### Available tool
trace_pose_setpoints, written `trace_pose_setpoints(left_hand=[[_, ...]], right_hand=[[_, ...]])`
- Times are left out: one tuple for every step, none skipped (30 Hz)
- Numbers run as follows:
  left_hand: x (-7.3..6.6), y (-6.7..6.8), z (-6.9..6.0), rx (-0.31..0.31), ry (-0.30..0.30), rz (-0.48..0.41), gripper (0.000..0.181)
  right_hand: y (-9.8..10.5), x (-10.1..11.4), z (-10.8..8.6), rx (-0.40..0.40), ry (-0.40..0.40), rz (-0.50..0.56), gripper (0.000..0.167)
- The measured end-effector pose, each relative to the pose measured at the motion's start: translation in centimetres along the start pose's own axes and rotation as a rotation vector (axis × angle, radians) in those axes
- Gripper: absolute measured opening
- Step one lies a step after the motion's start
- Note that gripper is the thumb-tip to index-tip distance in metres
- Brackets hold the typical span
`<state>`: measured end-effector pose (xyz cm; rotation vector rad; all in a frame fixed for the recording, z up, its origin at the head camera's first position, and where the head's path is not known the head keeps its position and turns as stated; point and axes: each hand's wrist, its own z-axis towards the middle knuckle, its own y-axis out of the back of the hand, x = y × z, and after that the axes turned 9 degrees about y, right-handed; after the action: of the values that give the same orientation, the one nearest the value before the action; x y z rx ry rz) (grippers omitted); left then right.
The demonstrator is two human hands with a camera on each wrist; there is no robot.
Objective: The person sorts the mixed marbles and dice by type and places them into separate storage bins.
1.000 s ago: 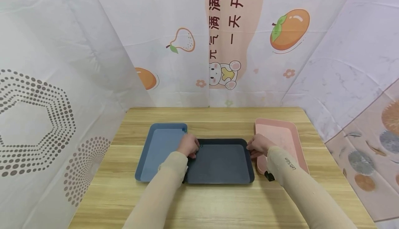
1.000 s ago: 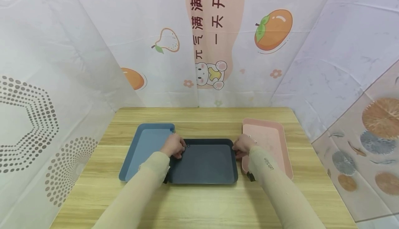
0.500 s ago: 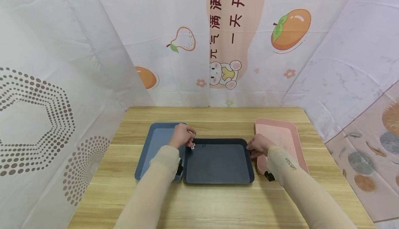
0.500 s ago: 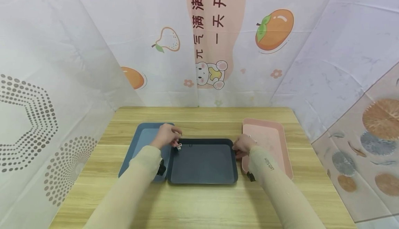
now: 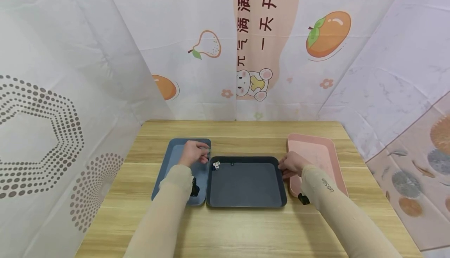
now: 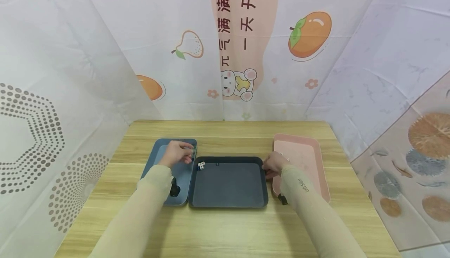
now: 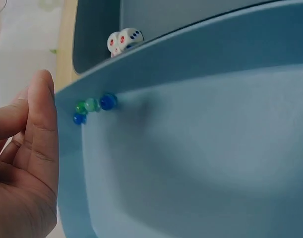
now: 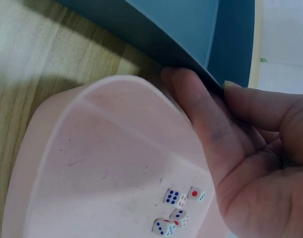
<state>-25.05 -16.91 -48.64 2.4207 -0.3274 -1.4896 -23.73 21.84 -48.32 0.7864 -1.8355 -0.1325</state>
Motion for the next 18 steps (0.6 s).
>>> trace_pose_setpoints(left_hand=[[0.2,0.1,0.1,-0.001,0.006,-0.011,0.025],[0.3,0.2,0.1,-0.002,0.015,-0.019,0.025],[0.5,0.3,0.1,-0.005,0.020,-0.026,0.025],[0.6,0.3,0.2,-0.009,0.025,-0.032,0.025],[0.7,0.4,0.2,-0.013,0.034,-0.037,0.025],[0.8,0.4,0.2,-0.018,0.040,-0.041,0.025],[0.9,0.4,0.2,-0.023,0.050,-0.048,0.025],[1.0,0.5,0.2,-0.026,0.059,-0.056,0.026],[1.0,0.5,0.2,-0.028,0.063,-0.061,0.026],[1.1,0.5,0.2,-0.029,0.068,-0.067,0.027],[1.2,0.5,0.2,-0.030,0.075,-0.073,0.027],[1.3,0.5,0.2,-0.031,0.077,-0.080,0.027],[1.4,0.5,0.2,-0.032,0.078,-0.084,0.027],[1.5,0.5,0.2,-0.034,0.081,-0.089,0.027],[1.6,0.5,0.2,-0.036,0.081,-0.092,0.027],[1.7,0.5,0.2,-0.039,0.084,-0.096,0.027],[1.9,0.5,0.3,-0.041,0.087,-0.100,0.027],[2.0,0.5,0.3,-0.043,0.089,-0.105,0.027]], right_hand=[[0.0,0.0,0.0,-0.001,0.004,-0.003,0.028],[0.0,0.0,-0.1,-0.005,0.003,-0.002,0.027],[0.0,0.0,-0.1,-0.006,0.005,-0.002,0.027],[-0.1,0.0,-0.1,-0.011,0.002,0.002,0.026],[-0.1,0.0,-0.1,-0.013,0.001,0.003,0.026],[-0.2,-0.1,-0.1,-0.016,0.001,0.004,0.025],[-0.2,-0.1,-0.1,-0.016,0.000,0.005,0.025],[-0.3,-0.1,0.0,-0.017,-0.002,0.004,0.026],[-0.3,-0.1,0.0,-0.017,-0.002,0.003,0.027],[-0.4,-0.1,0.0,-0.019,-0.002,0.003,0.028],[-0.4,-0.1,0.1,-0.022,0.000,0.000,0.029],[-0.5,-0.1,0.1,-0.022,0.003,-0.005,0.030],[-0.5,-0.1,0.1,-0.025,0.005,-0.008,0.031],[-0.5,0.0,0.1,-0.026,0.008,-0.011,0.031],[-0.5,0.0,0.0,-0.028,0.008,-0.012,0.032],[-0.5,0.0,0.0,-0.030,0.010,-0.014,0.031],[-0.5,0.0,0.0,-0.030,0.009,-0.017,0.031],[-0.5,0.0,0.1,-0.029,0.008,-0.018,0.031]])
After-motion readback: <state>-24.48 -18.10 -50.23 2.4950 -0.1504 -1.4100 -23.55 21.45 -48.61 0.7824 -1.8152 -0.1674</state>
